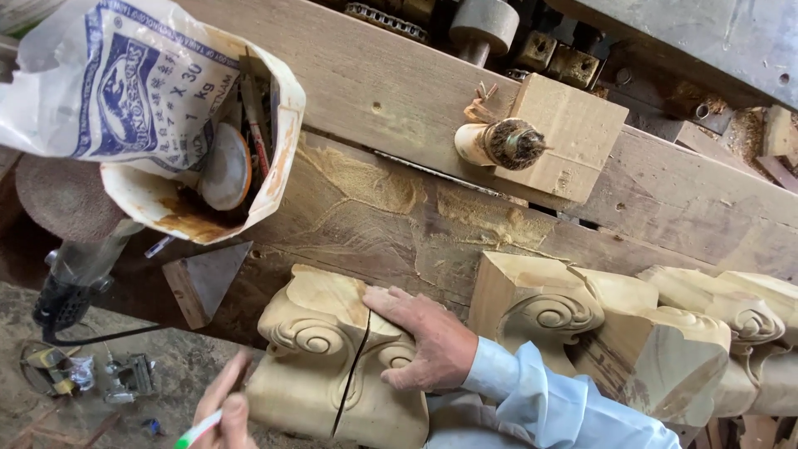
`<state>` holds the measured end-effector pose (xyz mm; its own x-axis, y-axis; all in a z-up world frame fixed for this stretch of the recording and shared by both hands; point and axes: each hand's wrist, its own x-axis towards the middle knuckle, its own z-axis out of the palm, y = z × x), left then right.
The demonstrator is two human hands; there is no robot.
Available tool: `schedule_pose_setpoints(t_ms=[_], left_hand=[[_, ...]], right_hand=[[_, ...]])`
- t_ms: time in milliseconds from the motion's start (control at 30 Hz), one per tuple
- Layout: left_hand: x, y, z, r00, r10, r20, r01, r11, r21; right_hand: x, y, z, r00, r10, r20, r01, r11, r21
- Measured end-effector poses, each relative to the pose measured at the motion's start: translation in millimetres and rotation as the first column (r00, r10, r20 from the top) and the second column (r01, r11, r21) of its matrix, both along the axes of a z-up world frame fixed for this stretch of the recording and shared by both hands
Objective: Sanding carved wooden blocks with an angle grinder and marking them with a pencil and square for further processing.
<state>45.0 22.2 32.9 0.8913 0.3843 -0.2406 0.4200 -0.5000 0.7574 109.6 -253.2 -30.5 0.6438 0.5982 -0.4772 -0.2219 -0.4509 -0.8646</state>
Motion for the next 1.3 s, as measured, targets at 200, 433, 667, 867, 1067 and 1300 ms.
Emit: schedule_pose_setpoints(t_ms=[200, 433, 667, 867, 1067, 1300], left_hand=[[9.4, 31.1, -38.5, 0.924, -0.381, 0.036, 0.38, 0.924, 0.039], [10.4, 30.5, -33.7, 0.934, -0.352, -0.052, 0.352, 0.936, -0.012], [-5.4, 53.6, -61.1, 0.956, -0.29, 0.05, 0.294, 0.935, -0.199], [-6.0, 36.0, -68.3, 0.996, 0.057, 0.065, -0.03, 0.932, -0.361], [-1.8, 39.6, -69.2, 0.997, -0.008, 0.082, 0.031, 0.961, -0.275], [9.3, 40.4, -66.1, 0.997, -0.033, 0.071, 0.05, 0.967, -0.249]], right_hand=[[-1.9, 3.1, -1.2, 0.991, -0.071, 0.11, 0.064, 0.996, 0.065], [0.4, 2.8, -4.2, 0.995, -0.081, 0.059, 0.074, 0.99, 0.119], [-1.1, 2.4, -3.0, 0.997, -0.044, 0.06, 0.04, 0.997, 0.059], [-0.5, 2.8, -2.1, 0.997, -0.05, 0.054, 0.047, 0.998, 0.044], [-2.2, 4.1, -5.4, 0.994, -0.042, 0.099, 0.037, 0.998, 0.054], [7.9, 10.0, 8.0, 0.974, -0.206, -0.092, 0.203, 0.978, -0.045]])
